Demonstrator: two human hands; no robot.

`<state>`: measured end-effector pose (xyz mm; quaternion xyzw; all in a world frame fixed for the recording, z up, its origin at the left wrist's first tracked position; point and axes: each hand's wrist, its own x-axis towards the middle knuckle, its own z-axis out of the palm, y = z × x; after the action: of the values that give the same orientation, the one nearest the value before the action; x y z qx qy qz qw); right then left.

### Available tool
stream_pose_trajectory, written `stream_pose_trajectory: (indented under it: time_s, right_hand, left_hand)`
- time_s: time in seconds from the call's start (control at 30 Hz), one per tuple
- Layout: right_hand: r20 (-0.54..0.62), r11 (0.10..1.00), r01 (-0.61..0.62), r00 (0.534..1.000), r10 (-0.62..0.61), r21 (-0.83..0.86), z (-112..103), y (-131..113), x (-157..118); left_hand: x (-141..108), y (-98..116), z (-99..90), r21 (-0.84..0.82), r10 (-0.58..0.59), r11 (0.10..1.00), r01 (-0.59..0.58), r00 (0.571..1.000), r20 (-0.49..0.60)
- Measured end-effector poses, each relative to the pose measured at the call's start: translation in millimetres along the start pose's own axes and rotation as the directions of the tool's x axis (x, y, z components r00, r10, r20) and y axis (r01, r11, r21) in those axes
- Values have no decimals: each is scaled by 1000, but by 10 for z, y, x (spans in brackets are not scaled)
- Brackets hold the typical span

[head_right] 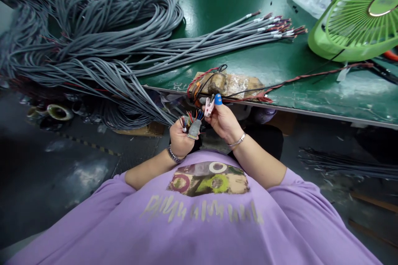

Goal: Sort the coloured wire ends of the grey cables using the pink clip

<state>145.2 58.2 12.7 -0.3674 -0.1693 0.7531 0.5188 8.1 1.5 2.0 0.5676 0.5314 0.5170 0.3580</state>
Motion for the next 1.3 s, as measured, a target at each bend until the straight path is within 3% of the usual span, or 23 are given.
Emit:
stream_pose_trajectory:
  time_s: [0.23,0.47,0.53,0.63,0.73,0.83,1.3]
  right_hand:
    - [-29,997,47,999,-45,61,10,40,38]
    - [23,998,-1,1000,-1,59,-18,61,-5]
    - [66,999,-18,998,16,37,-43,64,-17]
    - [107,999,-47,993,44,23,-70,47,-30]
    - [113,997,-75,991,72,23,-73,3,-39]
    - [111,996,-88,990,87,5,-62,-48,-45]
    - [63,999,9,998,-6,-43,-78,-28,-29]
  left_hand:
    - [34,74,16,58,91,994,-91,996,-2]
    - [35,37,9,59,183,981,-184,983,24]
    - [12,34,-1,34,142,989,-142,990,18]
    - [-39,47,-16,-109,-32,993,35,999,28]
    - [-77,89,-14,-281,-232,928,245,970,77]
    - [-81,149,8,-372,-339,858,354,935,110]
    - [-44,182,81,-392,-378,829,400,916,136]
